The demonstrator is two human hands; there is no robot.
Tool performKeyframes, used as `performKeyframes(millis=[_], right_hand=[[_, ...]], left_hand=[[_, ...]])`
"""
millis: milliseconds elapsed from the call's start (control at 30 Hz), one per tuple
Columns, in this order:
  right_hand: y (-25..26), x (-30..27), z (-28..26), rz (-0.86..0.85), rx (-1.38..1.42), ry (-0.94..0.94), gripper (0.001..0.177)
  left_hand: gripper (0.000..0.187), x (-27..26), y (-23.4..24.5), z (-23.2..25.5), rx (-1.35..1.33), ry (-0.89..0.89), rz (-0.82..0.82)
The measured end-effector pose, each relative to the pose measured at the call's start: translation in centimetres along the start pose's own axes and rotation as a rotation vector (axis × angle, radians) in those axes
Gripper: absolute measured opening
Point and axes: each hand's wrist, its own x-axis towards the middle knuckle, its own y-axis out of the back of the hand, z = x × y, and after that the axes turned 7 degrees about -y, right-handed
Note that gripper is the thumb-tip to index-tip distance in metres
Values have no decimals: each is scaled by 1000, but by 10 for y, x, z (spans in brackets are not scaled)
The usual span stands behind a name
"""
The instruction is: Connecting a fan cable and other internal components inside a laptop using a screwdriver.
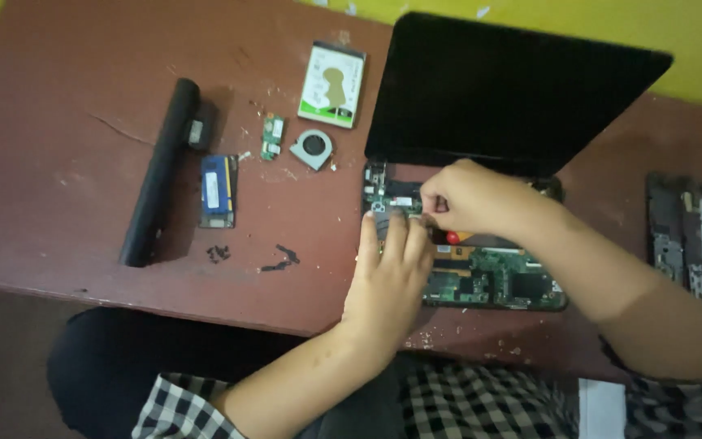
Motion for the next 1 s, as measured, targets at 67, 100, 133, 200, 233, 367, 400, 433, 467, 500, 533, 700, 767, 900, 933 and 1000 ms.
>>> performKeyframes(millis=[67, 100, 133, 200, 233, 367, 400, 433, 467, 500, 533, 700, 767, 900, 933, 1000], right_hand=[[3, -12, -2, 26, 29, -17, 14], [3, -17, -4, 36, 61, -38, 11], [-10, -18, 6, 43, 55, -27, 11], [-37, -18, 27, 423, 195, 248, 8], [-46, -23, 33, 418, 191, 262, 8], [-67, -36, 56, 979, 342, 410, 5], [-70, -39, 62, 1109, 366, 375, 7], [-68, -36, 65, 1106, 373, 377, 7], [-67, -36, 68, 1138, 392, 370, 6], [-66, -35, 72, 1171, 411, 363, 7], [-62, -36, 64, 1170, 413, 362, 7], [-42, -31, 18, 581, 115, 439, 25], [-37, -31, -6, 449, 84, 394, 32], [-53, -20, -16, 547, 126, 596, 36], [-54, -21, -15, 538, 129, 597, 36], [-56, -23, -11, 616, 133, 620, 27]], left_hand=[[43, 2, -5, -1, -46, 8, 31], [38, 2, -9, -3, -107, 13, 52], [38, 1, -8, -7, -97, 24, 55], [35, -2, -9, -16, -210, 5, 156], [35, -5, -7, -23, -205, 19, 151], [42, -8, 5, -56, -464, -87, 92], [48, -8, 9, -65, -604, -120, -28], [48, -7, 5, -77, -602, -118, -35], [41, -7, 1, -88, -505, -45, 103], [35, -7, -3, -99, -405, 27, 240], [35, -8, -8, -111, -406, 26, 238], [47, -8, -24, -156, -119, 336, 288], [44, -2, -26, -160, -127, 326, 287], [51, 14, -27, -164, -171, 320, 199], [51, 16, -26, -165, -175, 323, 191], [44, 20, -25, -165, -163, 299, 152]])
